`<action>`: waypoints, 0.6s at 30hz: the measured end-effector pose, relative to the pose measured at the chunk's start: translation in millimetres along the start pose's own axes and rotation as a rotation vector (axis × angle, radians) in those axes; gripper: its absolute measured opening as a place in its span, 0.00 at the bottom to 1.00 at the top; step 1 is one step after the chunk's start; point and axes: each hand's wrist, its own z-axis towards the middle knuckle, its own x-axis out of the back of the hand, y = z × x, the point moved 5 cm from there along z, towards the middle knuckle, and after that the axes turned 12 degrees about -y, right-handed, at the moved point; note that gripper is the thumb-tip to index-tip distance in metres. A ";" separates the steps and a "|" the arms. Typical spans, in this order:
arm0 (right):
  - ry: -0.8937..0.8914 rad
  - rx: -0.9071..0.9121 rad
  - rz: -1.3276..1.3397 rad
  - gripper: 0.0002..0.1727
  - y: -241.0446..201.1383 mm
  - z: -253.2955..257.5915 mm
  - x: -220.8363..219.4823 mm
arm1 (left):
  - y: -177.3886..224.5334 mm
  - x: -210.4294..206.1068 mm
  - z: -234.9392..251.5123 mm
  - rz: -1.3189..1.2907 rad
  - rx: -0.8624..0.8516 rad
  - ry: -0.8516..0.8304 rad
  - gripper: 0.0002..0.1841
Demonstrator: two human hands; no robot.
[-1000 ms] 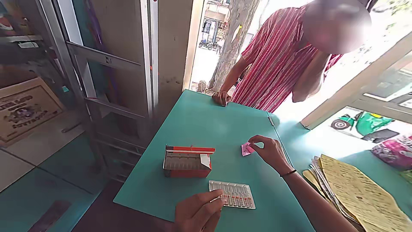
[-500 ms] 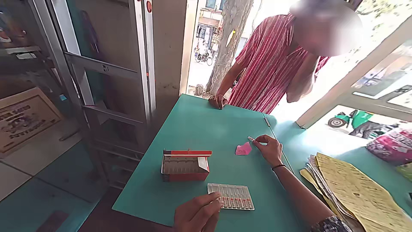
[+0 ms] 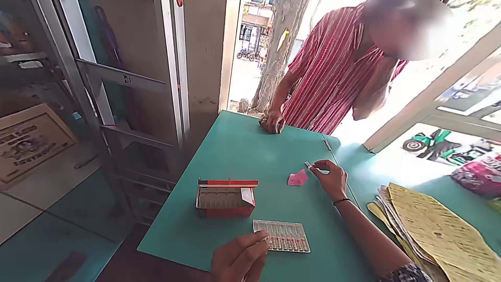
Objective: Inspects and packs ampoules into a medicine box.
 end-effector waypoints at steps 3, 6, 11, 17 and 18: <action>0.044 0.063 0.045 0.16 -9.7 -4.0 10.3 | 1.1 0.2 1.4 0.006 -0.004 0.005 0.04; 0.074 0.175 0.041 0.14 -35.4 -19.1 22.5 | 1.7 1.0 1.7 0.020 -0.013 0.007 0.04; -0.178 0.538 -0.084 0.16 -91.4 -78.6 30.8 | 4.9 5.2 0.6 0.035 -0.019 0.012 0.05; -0.612 0.741 -0.233 0.34 -129.2 -161.2 -12.1 | 9.1 15.7 0.7 0.047 0.002 0.107 0.04; -0.638 0.753 -0.266 0.39 -130.7 -169.3 -18.2 | 9.8 16.9 0.1 0.071 0.008 0.117 0.04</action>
